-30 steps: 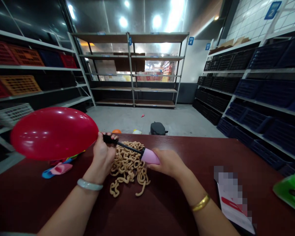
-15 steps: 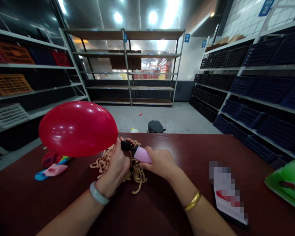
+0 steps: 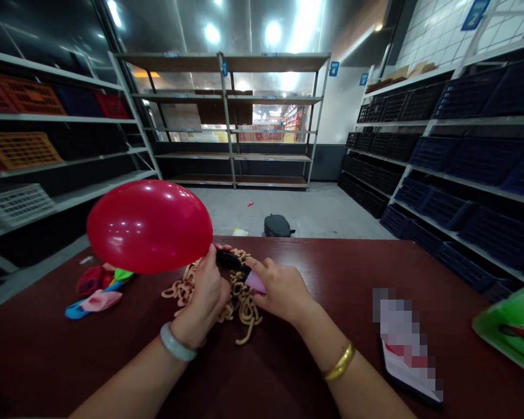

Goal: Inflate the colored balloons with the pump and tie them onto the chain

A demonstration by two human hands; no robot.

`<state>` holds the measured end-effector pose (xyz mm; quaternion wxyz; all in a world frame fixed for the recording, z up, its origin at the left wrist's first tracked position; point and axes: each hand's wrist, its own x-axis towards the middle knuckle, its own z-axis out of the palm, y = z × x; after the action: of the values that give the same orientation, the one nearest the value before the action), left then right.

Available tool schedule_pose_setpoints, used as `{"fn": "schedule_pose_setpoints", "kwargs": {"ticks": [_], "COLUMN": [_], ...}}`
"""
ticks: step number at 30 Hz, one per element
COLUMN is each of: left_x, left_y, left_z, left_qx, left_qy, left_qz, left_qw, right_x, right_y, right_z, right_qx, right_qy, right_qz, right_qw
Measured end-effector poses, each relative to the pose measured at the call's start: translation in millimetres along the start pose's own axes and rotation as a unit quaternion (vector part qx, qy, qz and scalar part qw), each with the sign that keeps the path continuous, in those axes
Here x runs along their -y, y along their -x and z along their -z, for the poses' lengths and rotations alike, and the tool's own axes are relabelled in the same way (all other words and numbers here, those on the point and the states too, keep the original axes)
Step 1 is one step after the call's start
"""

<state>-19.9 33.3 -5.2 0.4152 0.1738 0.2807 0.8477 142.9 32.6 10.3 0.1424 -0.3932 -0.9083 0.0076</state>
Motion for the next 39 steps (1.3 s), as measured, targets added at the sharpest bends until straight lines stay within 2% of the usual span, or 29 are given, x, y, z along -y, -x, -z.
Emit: {"fn": "schedule_pose_setpoints", "kwargs": {"ticks": [5, 10, 15, 20, 24, 26, 28, 30, 31, 33, 35, 37, 39], "left_x": [-15, -22, -21, -26, -36, -42, -46, -48, -49, -47, -44, -40, -38], "left_y": [-22, -37, -36, -31, -30, -31, -31, -31, -31, -30, -29, -28, -28], "left_z": [6.9, 16.0, 17.9, 12.0, 8.3, 7.9, 7.5, 6.8, 6.2, 5.2, 4.9, 5.6, 7.5], "left_qx": [-0.031, -0.045, -0.016, 0.019, 0.016, 0.018, 0.026, 0.031, 0.034, 0.04, 0.047, 0.066, 0.097], "left_qy": [0.004, -0.021, -0.039, -0.086, -0.123, -0.133, -0.139, -0.146, -0.15, -0.161, -0.178, -0.191, -0.195], "left_qz": [-0.028, -0.009, 0.03, 0.09, 0.118, 0.128, 0.136, 0.138, 0.137, 0.132, 0.126, 0.117, 0.111], "left_qw": [0.999, 0.999, 0.999, 0.992, 0.985, 0.983, 0.98, 0.979, 0.979, 0.977, 0.975, 0.972, 0.97], "right_x": [-8, -38, -72, -85, -87, -86, -82, -73, -66, -50, -33, -18, -8], "right_y": [1, 0, 2, 7, 8, 7, 4, 0, -2, -4, -3, 0, 4], "right_z": [2, 2, 3, 2, -2, -3, -2, 1, 2, 5, 8, 8, 6], "right_qx": [0.009, -0.006, 0.053, 0.111, 0.113, 0.09, 0.033, -0.022, -0.029, 0.017, 0.093, 0.148, 0.168], "right_qy": [0.006, 0.024, 0.063, 0.082, 0.085, 0.085, 0.074, 0.011, -0.043, -0.167, -0.249, -0.271, -0.254], "right_qz": [-0.008, -0.059, -0.148, -0.185, -0.198, -0.201, -0.172, -0.085, -0.025, 0.095, 0.177, 0.218, 0.241], "right_qw": [1.0, 0.998, 0.986, 0.973, 0.97, 0.972, 0.982, 0.996, 0.998, 0.981, 0.948, 0.926, 0.922]}}
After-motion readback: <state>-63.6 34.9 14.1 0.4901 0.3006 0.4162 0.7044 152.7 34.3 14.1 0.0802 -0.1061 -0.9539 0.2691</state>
